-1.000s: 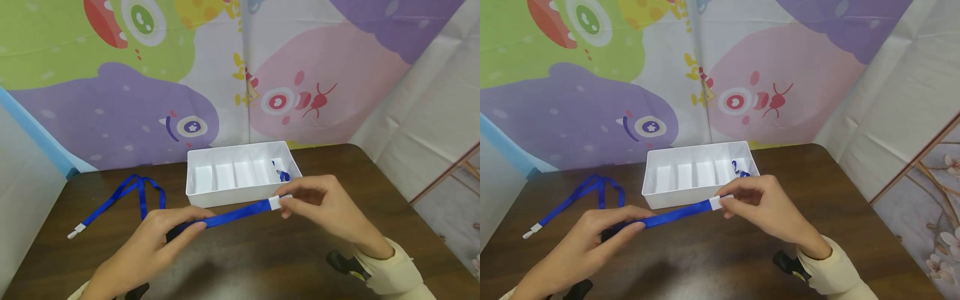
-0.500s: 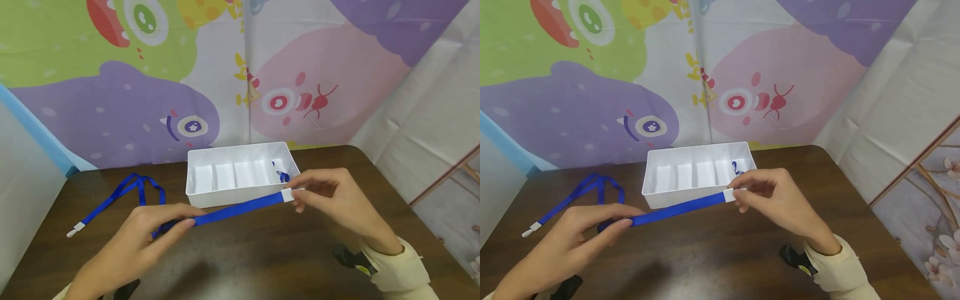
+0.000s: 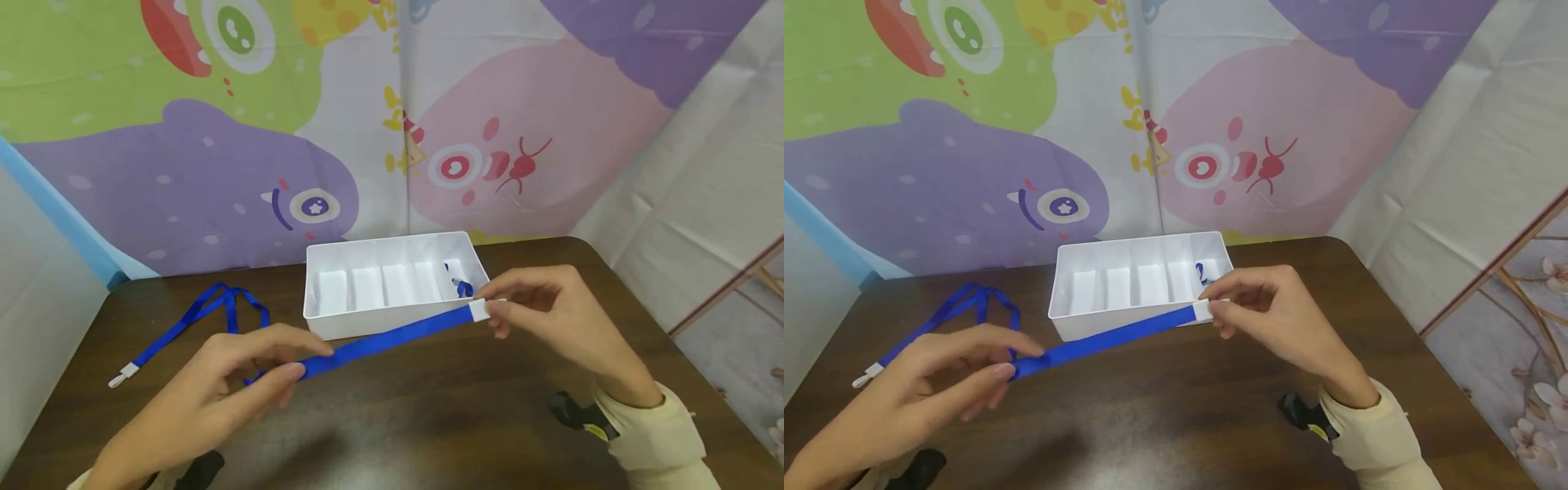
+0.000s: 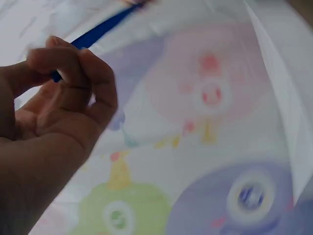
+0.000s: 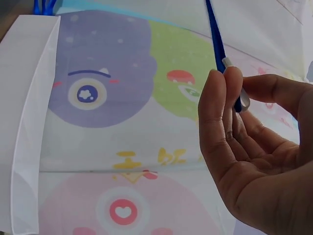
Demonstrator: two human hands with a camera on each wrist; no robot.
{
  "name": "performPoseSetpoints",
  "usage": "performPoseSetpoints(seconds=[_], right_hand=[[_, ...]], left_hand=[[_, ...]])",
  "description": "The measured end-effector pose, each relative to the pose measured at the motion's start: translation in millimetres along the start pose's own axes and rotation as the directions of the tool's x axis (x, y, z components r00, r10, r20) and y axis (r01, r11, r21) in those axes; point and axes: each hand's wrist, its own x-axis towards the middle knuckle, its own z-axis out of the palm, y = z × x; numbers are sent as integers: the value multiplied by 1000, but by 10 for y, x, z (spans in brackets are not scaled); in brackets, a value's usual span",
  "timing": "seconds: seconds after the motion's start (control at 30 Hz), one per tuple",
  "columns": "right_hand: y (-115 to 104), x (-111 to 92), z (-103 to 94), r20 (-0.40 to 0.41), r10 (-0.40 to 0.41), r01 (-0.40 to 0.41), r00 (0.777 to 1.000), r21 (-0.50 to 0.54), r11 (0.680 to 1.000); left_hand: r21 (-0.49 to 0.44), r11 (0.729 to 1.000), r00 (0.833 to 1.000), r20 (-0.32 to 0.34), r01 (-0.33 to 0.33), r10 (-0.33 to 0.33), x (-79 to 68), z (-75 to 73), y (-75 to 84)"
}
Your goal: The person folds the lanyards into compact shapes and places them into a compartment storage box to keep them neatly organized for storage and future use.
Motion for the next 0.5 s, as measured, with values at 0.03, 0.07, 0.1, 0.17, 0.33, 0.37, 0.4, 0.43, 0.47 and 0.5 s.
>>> performPoseSetpoints(seconds=[0.03, 0.07, 0.1, 0.17, 0.33, 0.37, 0.4, 0.43, 0.47, 0.5], right_hand=[[7, 2, 0, 6, 1, -1, 1000, 2, 1000], [15, 4, 3, 14, -1, 1, 1000, 2, 1000], [23, 5, 8, 23, -7, 7, 1000, 4, 1000], [39, 4, 23, 40, -19, 18, 999, 7, 1000], [51, 7, 51, 67, -15, 14, 998, 18, 1000], [53, 10, 52, 75, -5, 4, 997, 24, 1000], [56, 15, 50, 83, 12, -15, 996, 29, 999], [59, 20, 52, 95, 28, -32, 995, 35, 999], [63, 24, 54, 107, 44, -49, 993, 44, 998], [70, 28, 56, 120, 61, -68, 991, 54, 996]], left_hand=[[-95, 995, 999, 31, -16, 19, -3, -12, -9], [-192, 981, 997, 63, -28, 41, -2, -24, -14], [-269, 962, 993, 92, -44, 71, 2, -34, -21], [-363, 927, 977, 142, -98, 159, 17, -54, -34], [-443, 877, 934, 195, -188, 299, 56, -85, -38], [-458, 867, 929, 197, -194, 312, 66, -87, -41], [-467, 861, 927, 192, -202, 322, 80, -85, -44], [-474, 855, 925, 184, -212, 331, 88, -82, -48], [-470, 855, 927, 171, -220, 333, 93, -79, -52], [-453, 862, 933, 154, -226, 326, 91, -75, -57]])
